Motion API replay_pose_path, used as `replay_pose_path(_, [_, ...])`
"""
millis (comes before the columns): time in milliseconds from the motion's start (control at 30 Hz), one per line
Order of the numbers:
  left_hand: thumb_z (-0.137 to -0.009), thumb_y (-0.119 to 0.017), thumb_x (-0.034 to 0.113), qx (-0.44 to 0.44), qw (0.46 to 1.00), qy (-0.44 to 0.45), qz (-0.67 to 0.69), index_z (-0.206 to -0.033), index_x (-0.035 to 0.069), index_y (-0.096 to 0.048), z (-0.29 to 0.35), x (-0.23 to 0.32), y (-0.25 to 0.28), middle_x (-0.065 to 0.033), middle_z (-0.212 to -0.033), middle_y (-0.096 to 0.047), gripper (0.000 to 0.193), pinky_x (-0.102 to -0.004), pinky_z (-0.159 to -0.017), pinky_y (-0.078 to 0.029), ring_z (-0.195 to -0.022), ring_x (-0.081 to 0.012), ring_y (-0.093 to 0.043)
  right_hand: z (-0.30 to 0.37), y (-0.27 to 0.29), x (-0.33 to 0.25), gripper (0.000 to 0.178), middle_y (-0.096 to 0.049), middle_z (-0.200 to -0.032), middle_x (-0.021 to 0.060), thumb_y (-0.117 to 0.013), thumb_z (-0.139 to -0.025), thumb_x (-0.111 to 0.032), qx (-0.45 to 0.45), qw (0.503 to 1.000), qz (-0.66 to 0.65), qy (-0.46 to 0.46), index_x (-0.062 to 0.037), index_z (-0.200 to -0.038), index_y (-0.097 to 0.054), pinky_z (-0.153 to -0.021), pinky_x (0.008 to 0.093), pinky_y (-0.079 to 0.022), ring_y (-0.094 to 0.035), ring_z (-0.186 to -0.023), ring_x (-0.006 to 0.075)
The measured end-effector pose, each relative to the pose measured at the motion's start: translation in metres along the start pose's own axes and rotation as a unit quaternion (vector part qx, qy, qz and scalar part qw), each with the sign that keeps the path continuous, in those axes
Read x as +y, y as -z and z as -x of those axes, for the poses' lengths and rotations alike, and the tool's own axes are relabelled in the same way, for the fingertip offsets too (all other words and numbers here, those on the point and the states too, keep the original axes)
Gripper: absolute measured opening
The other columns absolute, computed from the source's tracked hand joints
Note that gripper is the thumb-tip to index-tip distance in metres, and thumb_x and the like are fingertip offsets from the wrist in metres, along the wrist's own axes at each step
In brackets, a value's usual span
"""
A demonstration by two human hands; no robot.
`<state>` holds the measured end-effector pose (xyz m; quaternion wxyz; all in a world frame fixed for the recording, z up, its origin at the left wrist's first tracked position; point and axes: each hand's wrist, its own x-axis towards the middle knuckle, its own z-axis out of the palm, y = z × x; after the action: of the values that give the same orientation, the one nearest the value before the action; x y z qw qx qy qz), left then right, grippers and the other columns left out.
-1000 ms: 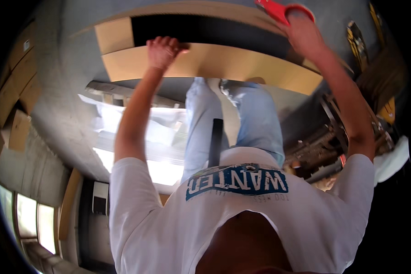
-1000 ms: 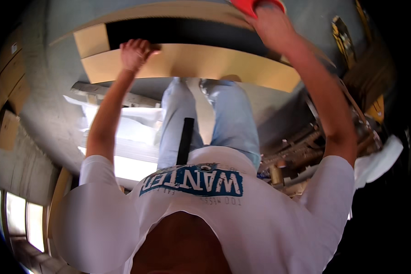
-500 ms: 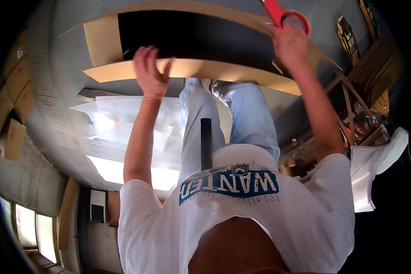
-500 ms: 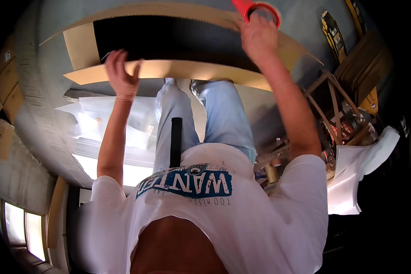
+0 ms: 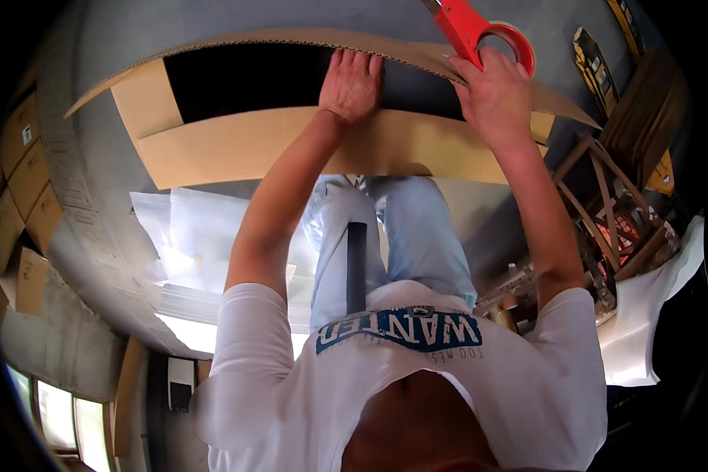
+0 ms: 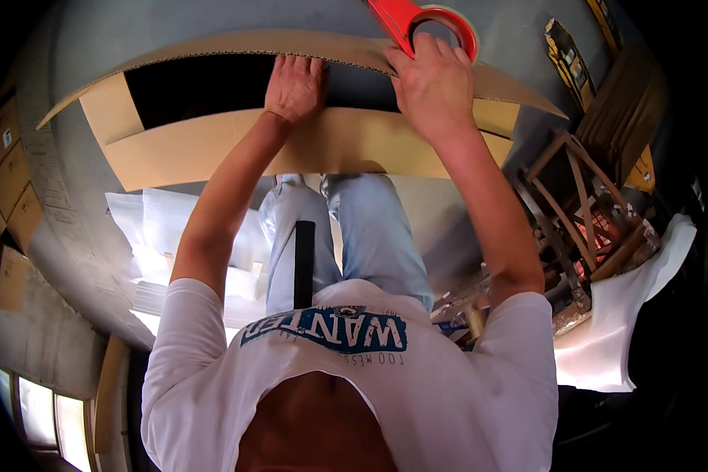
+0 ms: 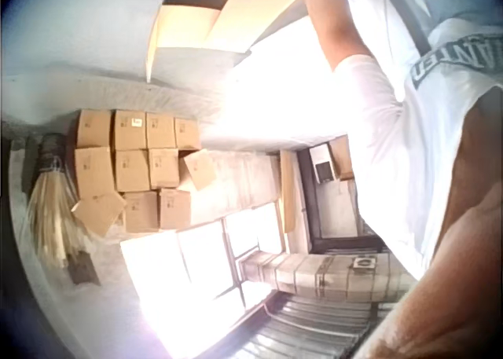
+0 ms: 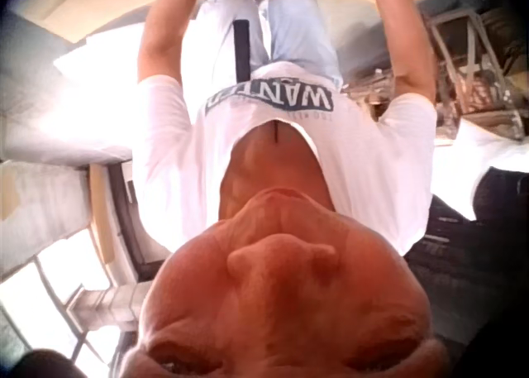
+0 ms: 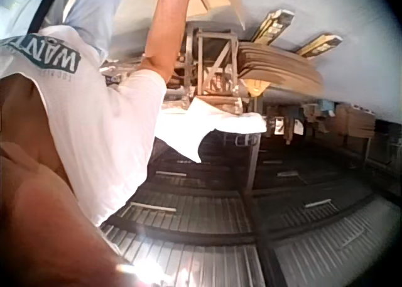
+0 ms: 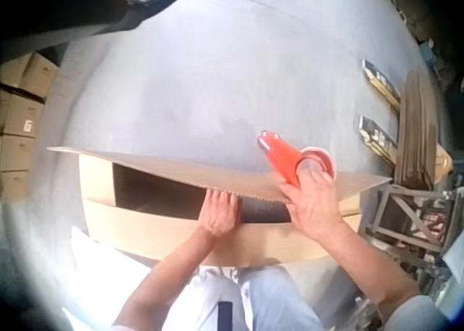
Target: The person repeatedly assembles flat cardboard boxes into rectangular shapes and seals them with packing tape. They use a handheld tape dispenser to apply tape along the seams of the boxes, then stack the finished boxes on the floor.
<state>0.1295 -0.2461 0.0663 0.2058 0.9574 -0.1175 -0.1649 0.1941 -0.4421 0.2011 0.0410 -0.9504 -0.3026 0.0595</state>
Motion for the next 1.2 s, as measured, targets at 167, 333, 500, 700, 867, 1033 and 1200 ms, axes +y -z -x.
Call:
replay_pose_path(167, [-0.082,-0.065,0.020,0.192,0.978,-0.061,0.058,-0.132,0.003,-0.042,-0.010,-0.003,-0.020,-0.0177,-0.122,-0.051,0.057,-0.0481,-0.105,-0.033,-0.116,-0.0350,-0.047,-0.019,0.010,0.012,0.030,-0.056,-0.086,0.0058,-0.077,-0.070,-0.016,0.025,0.999,-0.027,-0.004,-0.0151,-0.099,-0.071,-0.070,0.0398,-0.044,-0.058,-0.083,0.0257])
replay_pose_path(333, [-0.081,-0.066,0.019,0.168,0.980,-0.061,0.084,-0.130,0.010,-0.044,-0.041,0.000,-0.018,-0.0134,-0.123,-0.051,0.055,-0.0451,-0.097,-0.039,-0.115,-0.0320,-0.049,-0.032,0.017,0.012,0.033,-0.055,-0.085,0.0078,-0.076,-0.074,-0.015,0.029,0.999,-0.007,-0.023,-0.0157,-0.106,-0.070,-0.072,0.0395,-0.044,-0.056,-0.078,0.0279])
replay_pose_path(500, [-0.078,-0.068,0.014,0.293,0.938,-0.106,0.155,-0.110,0.005,-0.053,-0.071,-0.009,-0.042,-0.0158,-0.103,-0.057,0.036,-0.0448,-0.081,-0.043,-0.096,-0.0350,-0.054,-0.041,0.023,0.020,0.029,-0.057,-0.088,0.0084,-0.076,-0.076,-0.016,0.061,0.984,-0.149,-0.069,-0.0145,-0.105,-0.071,-0.071,0.0393,-0.045,-0.057,-0.079,0.0277])
replay_pose_path(700, [-0.078,-0.066,0.017,0.248,0.962,-0.066,0.091,-0.112,0.004,-0.059,-0.073,-0.017,-0.061,-0.0184,-0.108,-0.061,0.036,-0.0504,-0.090,-0.044,-0.103,-0.0413,-0.054,0.001,-0.027,-0.020,0.039,-0.055,-0.088,0.0121,-0.069,-0.074,-0.010,0.150,0.981,0.031,-0.123,-0.0149,-0.113,-0.069,-0.070,0.0421,-0.043,-0.056,-0.081,0.0321])
replay_pose_path(867, [-0.083,-0.067,0.021,0.132,0.969,-0.081,0.194,-0.118,0.009,-0.061,-0.071,-0.018,-0.075,-0.0151,-0.116,-0.062,0.037,-0.0450,-0.090,-0.047,-0.108,-0.0360,-0.056,0.041,-0.041,-0.054,0.054,-0.048,-0.093,0.0174,-0.061,-0.072,0.000,0.159,0.969,0.021,-0.190,-0.0131,-0.125,-0.063,-0.069,0.0443,-0.040,-0.052,-0.083,0.0360])
replay_pose_path(1033, [-0.086,-0.066,0.022,0.287,0.922,-0.102,0.238,-0.106,0.011,-0.067,-0.056,-0.011,-0.056,-0.0096,-0.103,-0.067,0.023,-0.0401,-0.080,-0.050,-0.094,-0.0306,-0.062,0.029,-0.010,-0.032,0.036,-0.051,-0.098,0.0155,-0.064,-0.079,-0.008,0.071,0.981,-0.015,-0.180,-0.0095,-0.114,-0.066,-0.075,0.0435,-0.044,-0.055,-0.087,0.0341])
replay_pose_path(1200, [-0.087,-0.066,0.018,0.205,0.929,-0.172,0.255,-0.090,0.008,-0.069,-0.066,0.015,-0.032,-0.0068,-0.086,-0.069,0.011,-0.0381,-0.074,-0.050,-0.078,-0.0290,-0.064,-0.073,0.060,0.028,0.038,-0.061,-0.098,0.0180,-0.070,-0.084,-0.036,-0.193,0.955,-0.215,-0.070,-0.0052,-0.107,-0.069,-0.082,0.0385,-0.047,-0.061,-0.091,0.0310])
